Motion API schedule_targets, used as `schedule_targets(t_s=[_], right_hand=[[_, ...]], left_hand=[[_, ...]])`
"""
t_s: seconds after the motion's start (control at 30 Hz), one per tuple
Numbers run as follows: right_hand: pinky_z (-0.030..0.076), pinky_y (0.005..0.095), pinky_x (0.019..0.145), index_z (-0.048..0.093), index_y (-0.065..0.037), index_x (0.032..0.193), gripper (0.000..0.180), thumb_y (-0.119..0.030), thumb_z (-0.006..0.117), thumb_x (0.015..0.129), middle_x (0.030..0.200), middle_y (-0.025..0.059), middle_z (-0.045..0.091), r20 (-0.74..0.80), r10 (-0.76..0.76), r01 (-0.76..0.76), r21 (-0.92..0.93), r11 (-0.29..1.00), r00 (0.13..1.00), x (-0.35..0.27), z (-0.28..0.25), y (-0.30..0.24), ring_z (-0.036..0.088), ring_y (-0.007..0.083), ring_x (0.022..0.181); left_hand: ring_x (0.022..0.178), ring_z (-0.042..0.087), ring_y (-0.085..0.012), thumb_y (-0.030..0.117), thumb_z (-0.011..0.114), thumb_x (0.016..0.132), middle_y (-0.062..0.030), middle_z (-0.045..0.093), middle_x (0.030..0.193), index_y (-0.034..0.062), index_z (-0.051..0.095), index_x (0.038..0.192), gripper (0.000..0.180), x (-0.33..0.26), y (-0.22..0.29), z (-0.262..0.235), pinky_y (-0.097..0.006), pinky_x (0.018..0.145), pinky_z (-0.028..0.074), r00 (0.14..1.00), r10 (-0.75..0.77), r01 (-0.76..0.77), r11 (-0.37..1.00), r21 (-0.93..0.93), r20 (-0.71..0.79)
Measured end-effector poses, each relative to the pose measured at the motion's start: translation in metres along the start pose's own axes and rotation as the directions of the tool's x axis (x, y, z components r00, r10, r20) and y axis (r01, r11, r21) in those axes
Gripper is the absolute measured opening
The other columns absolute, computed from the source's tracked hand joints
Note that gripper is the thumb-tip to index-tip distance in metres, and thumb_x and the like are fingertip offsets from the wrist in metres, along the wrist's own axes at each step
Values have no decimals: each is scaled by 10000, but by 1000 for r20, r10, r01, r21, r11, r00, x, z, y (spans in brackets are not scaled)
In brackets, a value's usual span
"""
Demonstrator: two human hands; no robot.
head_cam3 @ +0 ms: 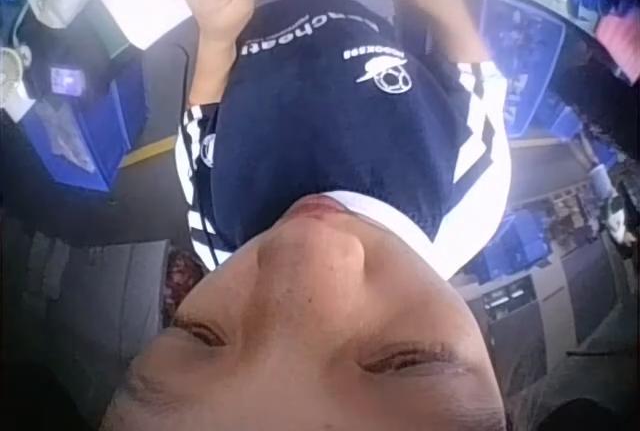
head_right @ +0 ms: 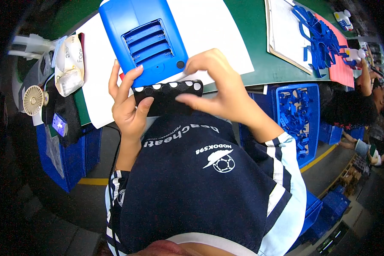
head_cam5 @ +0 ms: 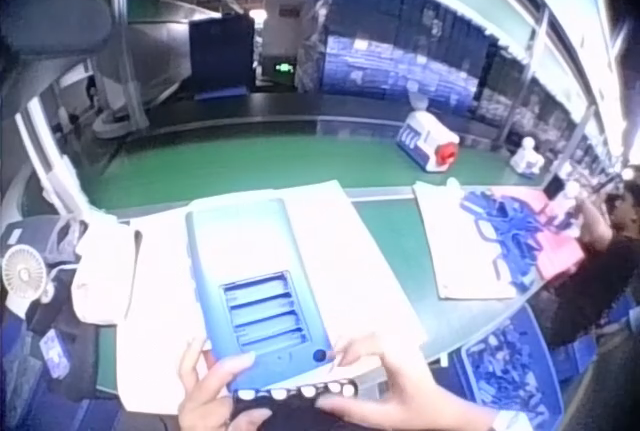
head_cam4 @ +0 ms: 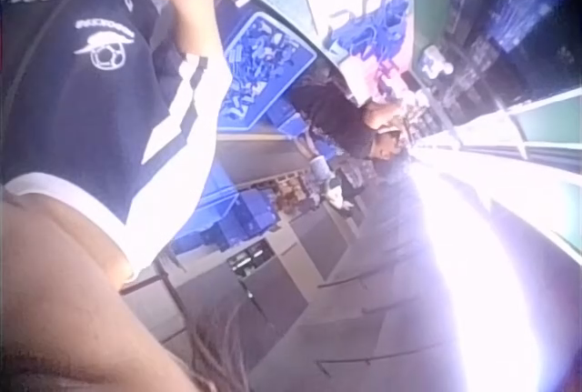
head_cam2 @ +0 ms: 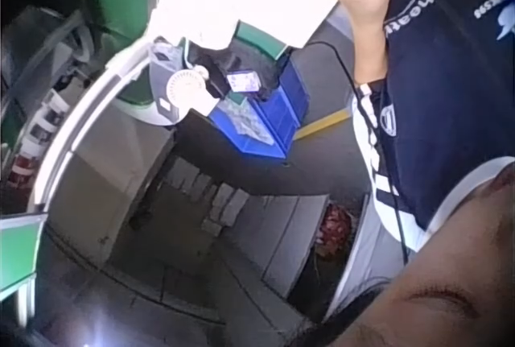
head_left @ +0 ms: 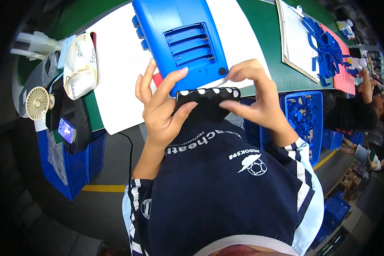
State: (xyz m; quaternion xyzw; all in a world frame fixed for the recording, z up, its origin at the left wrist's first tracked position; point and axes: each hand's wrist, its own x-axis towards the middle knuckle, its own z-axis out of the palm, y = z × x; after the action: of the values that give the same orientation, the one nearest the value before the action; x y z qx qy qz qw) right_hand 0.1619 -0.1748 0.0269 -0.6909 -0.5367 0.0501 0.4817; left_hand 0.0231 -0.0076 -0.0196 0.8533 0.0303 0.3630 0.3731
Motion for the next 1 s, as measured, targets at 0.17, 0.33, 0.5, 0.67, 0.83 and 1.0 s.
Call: schedule_targets(t_s=[0.17, 0.33, 0.5, 0.67, 0.83, 1.0], right_hand=[[435, 262, 681, 536, -24, 915, 304, 18, 714, 672, 844, 84, 565, 6, 50, -50, 24, 998, 999, -4, 8, -6, 546, 183, 788], [431, 267, 667, 552, -24, 840, 228, 32, 701, 677, 814, 76, 563, 87, 70, -72, 20, 997, 994, 2, 2, -12, 538, 186, 768], [440, 284, 710, 552, -47, 771, 215, 38, 703, 643, 826, 76, 572, 136, 35, -44, 63, 997, 990, 10, -8, -10, 558, 195, 808], [424, 269, 678, 601, -55, 806, 194, -150, 728, 694, 857, 51, 610, -81, -209, 201, -93, 975, 975, 68, -30, 18, 577, 161, 788], [434, 199, 685, 596, -10, 937, 199, -105, 661, 776, 839, 4, 588, -55, 115, -90, 333, 939, 992, 117, -22, 33, 536, 61, 754], [425, 188, 700, 610, -12, 933, 167, -101, 638, 795, 794, -10, 599, -61, 131, -91, 441, 893, 989, 140, -11, 46, 530, 50, 737]], left_hand=[[1290, 286, -378, 273, 697, 714, -63, 598, 1158, 18, 510, 490, 387, 2, -1, 2, -501, 1019, 84, 999, 21, -21, 1000, -9, -30], [1284, 295, -379, 249, 714, 696, -59, 600, 1154, 19, 505, 489, 373, 2, 2, -1, -507, 1019, 89, 1000, -17, 17, 1000, 0, -4], [1285, 294, -374, 259, 705, 701, -50, 602, 1148, 8, 503, 491, 385, 0, 2, -1, -507, 1017, 86, 999, -34, 34, 999, -22, -9], [1288, 288, -378, 267, 701, 702, -55, 604, 1146, 10, 490, 481, 399, -1, 4, -4, -515, 1013, 85, 999, -40, 40, 999, 1, 1], [1288, 288, -377, 274, 701, 699, -52, 601, 1154, 12, 481, 479, 406, -1, 0, -2, -519, 1012, 86, 999, -30, 30, 1000, 3, -14], [1291, 282, -373, 291, 694, 704, -34, 595, 1166, 13, 485, 483, 412, -1, 1, -4, -514, 1016, 80, 999, -48, 48, 999, 18, 13]])
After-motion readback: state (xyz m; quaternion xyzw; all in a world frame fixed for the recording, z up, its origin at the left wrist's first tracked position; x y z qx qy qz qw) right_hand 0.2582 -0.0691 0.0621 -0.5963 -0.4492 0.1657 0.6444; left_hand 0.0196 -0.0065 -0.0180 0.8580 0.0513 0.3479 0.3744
